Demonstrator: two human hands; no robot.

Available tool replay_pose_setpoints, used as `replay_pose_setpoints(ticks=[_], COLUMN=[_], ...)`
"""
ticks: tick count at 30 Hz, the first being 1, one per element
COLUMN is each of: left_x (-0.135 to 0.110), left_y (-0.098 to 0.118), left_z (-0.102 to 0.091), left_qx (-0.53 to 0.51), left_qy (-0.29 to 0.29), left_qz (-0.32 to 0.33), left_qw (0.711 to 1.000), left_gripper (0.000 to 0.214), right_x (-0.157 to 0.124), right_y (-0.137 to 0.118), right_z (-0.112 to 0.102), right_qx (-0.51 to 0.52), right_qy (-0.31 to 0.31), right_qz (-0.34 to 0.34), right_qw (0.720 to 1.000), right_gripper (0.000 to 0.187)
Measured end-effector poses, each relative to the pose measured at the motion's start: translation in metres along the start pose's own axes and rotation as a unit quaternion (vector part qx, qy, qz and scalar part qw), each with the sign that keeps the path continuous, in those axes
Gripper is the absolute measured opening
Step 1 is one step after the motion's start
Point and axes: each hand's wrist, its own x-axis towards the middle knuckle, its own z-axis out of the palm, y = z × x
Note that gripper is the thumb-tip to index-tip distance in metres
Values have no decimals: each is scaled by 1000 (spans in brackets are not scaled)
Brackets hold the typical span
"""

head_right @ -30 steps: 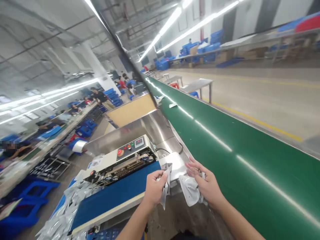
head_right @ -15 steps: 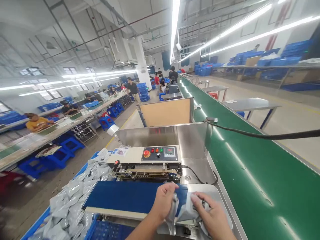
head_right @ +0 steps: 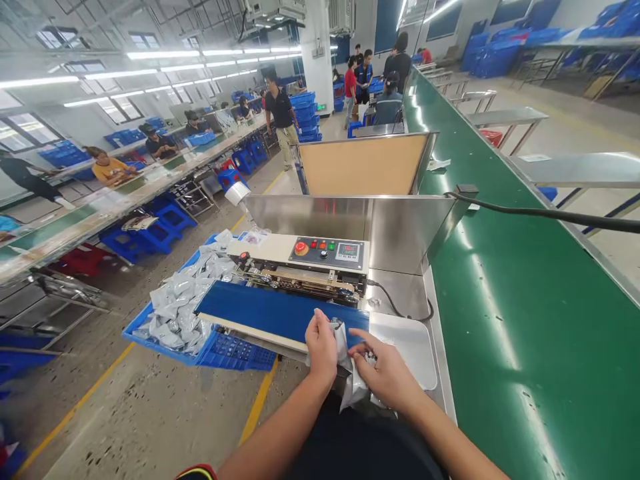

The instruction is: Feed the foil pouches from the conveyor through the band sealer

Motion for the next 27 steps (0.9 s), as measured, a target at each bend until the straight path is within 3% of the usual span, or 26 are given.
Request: replay_pose_setpoints(ticks=[4, 6, 9, 11, 17, 20, 23, 27], left_x=[6, 16, 34, 44, 55, 63, 75, 89], left_y=[-4, -8, -17, -25, -50, -55, -53, -46], left_z=[-5, -12, -18, -16, 23, 39, 41, 26], left_qx=[31, 24, 31, 51, 72, 77, 78, 83], left_qy=[-45, -130, -284, -323, -282, -256, -237, -213], left_qz=[19, 11, -34, -66, -154, -172, -167, -147], left_qw=[998, 991, 958, 943, 944, 948, 954, 962], left_gripper=[76, 78, 78, 72, 65, 63, 61, 62], right_x=[12, 17, 23, 25, 41, 58, 77, 97], right_y=[4, 7, 17, 27, 55, 61, 61, 54], right_z=[5, -1, -18, -31, -62, -69, -67, -50], right_qx=[-38, -37, -24, -12, 94, 126, 120, 127], right_qy=[-6, 10, 28, 44, 75, 68, 56, 35], right_qz=[16, 21, 44, 71, 245, 293, 308, 308], right_qw=[999, 999, 998, 996, 962, 945, 942, 942], right_gripper=[45, 51, 53, 53, 47, 46, 46, 46])
